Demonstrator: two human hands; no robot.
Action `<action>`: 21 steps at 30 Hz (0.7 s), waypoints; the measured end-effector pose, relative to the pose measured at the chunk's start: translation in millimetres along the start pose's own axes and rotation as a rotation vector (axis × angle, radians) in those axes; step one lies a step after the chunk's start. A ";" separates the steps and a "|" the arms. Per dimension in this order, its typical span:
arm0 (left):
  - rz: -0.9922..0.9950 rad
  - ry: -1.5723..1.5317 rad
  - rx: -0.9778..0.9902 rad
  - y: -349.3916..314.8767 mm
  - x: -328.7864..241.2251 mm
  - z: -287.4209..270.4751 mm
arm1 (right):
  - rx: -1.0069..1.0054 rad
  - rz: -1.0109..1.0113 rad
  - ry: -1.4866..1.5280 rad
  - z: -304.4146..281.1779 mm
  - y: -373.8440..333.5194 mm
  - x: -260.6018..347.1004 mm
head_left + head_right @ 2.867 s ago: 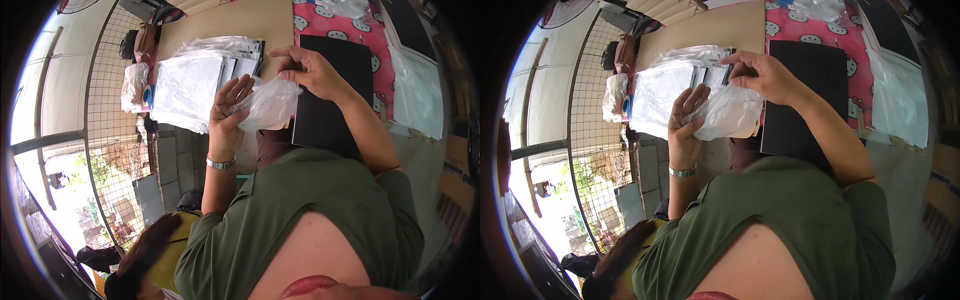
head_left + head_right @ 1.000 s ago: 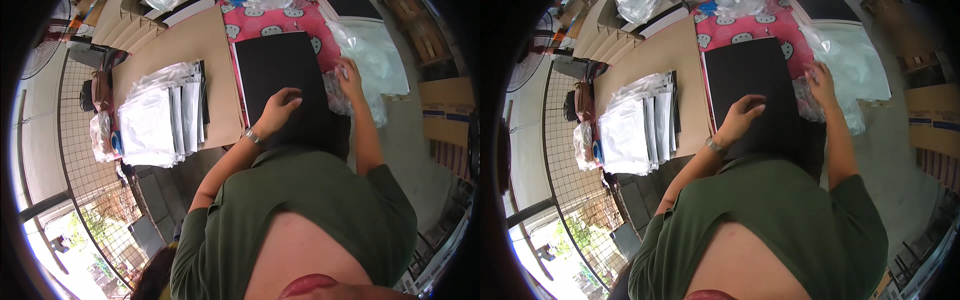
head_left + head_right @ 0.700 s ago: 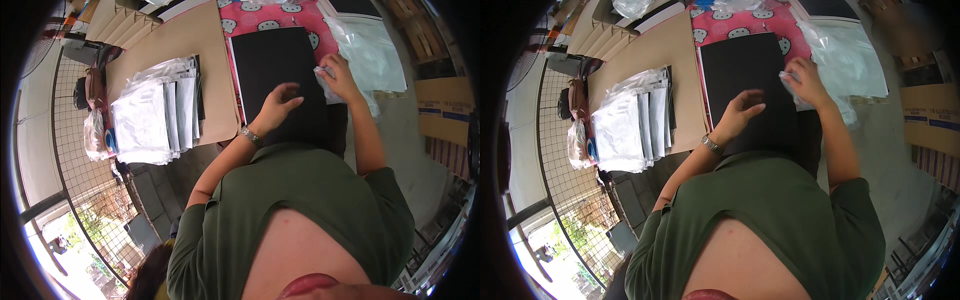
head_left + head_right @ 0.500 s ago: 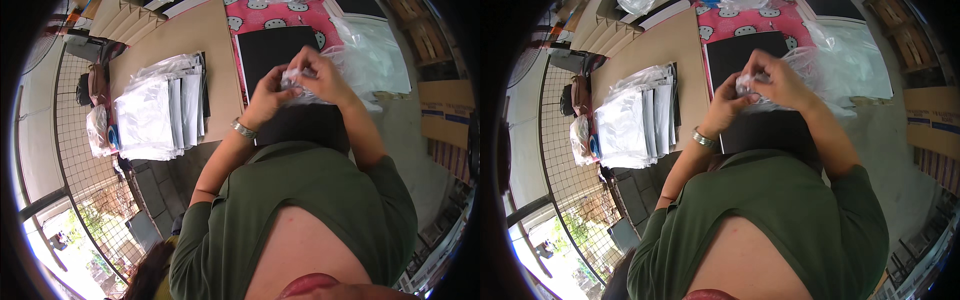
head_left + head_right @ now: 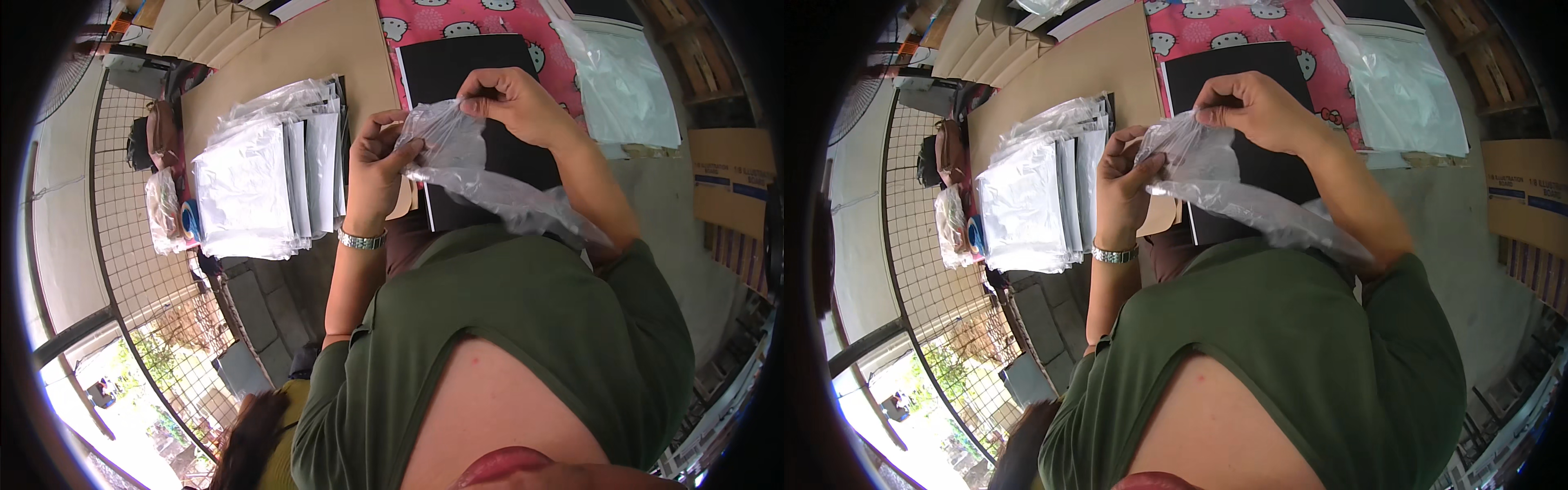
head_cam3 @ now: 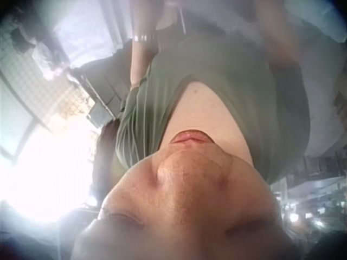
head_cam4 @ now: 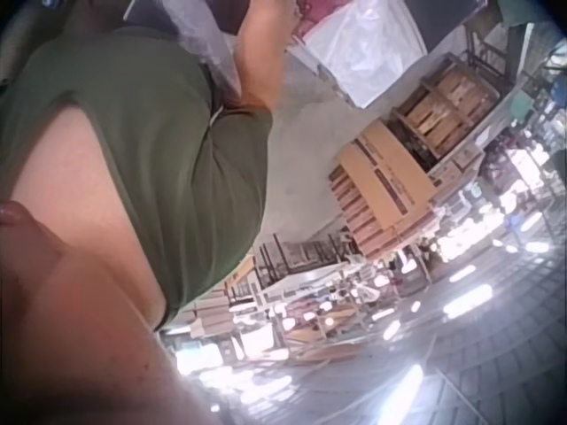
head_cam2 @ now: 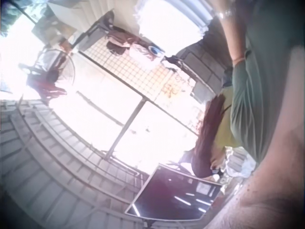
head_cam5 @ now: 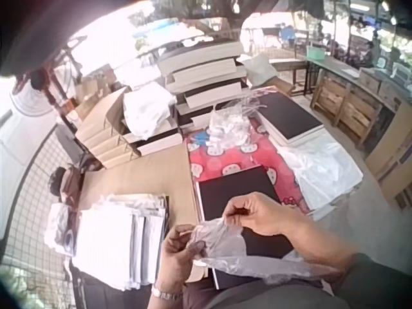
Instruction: The person places flat black objects into clear plastic bags, smooths the bags, and stacks the packaged items on the table.
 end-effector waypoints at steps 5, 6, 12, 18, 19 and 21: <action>0.034 0.118 0.024 -0.8 -4.9 18.9 | -0.287 -0.055 -0.175 0.5 4.0 -14.7; 0.022 0.180 0.060 -1.0 -1.1 20.7 | -0.371 -0.111 -0.168 -2.6 5.2 -19.8; -0.185 0.135 0.018 -6.3 30.1 4.4 | -0.043 0.251 0.537 12.7 -6.6 -22.9; -0.369 -0.374 -0.167 -11.0 -10.9 0.6 | 0.469 -0.249 0.315 -28.2 -39.7 -21.0; -0.311 -0.312 -0.026 -22.9 11.7 -39.7 | 0.450 -0.208 0.674 -45.7 -37.8 -23.3; -0.303 0.189 -0.034 -30.4 15.5 -51.9 | 0.358 -0.140 1.022 -64.9 -44.6 -9.5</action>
Point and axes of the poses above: each hand's wrist, its own y-axis towards the middle knuckle, its own z-axis out of the palm, x = y × z, the point moved 5 cm from there along y, towards the middle knuckle, and after that the axes turned 15 degrees about z, right-handed, at the moved point
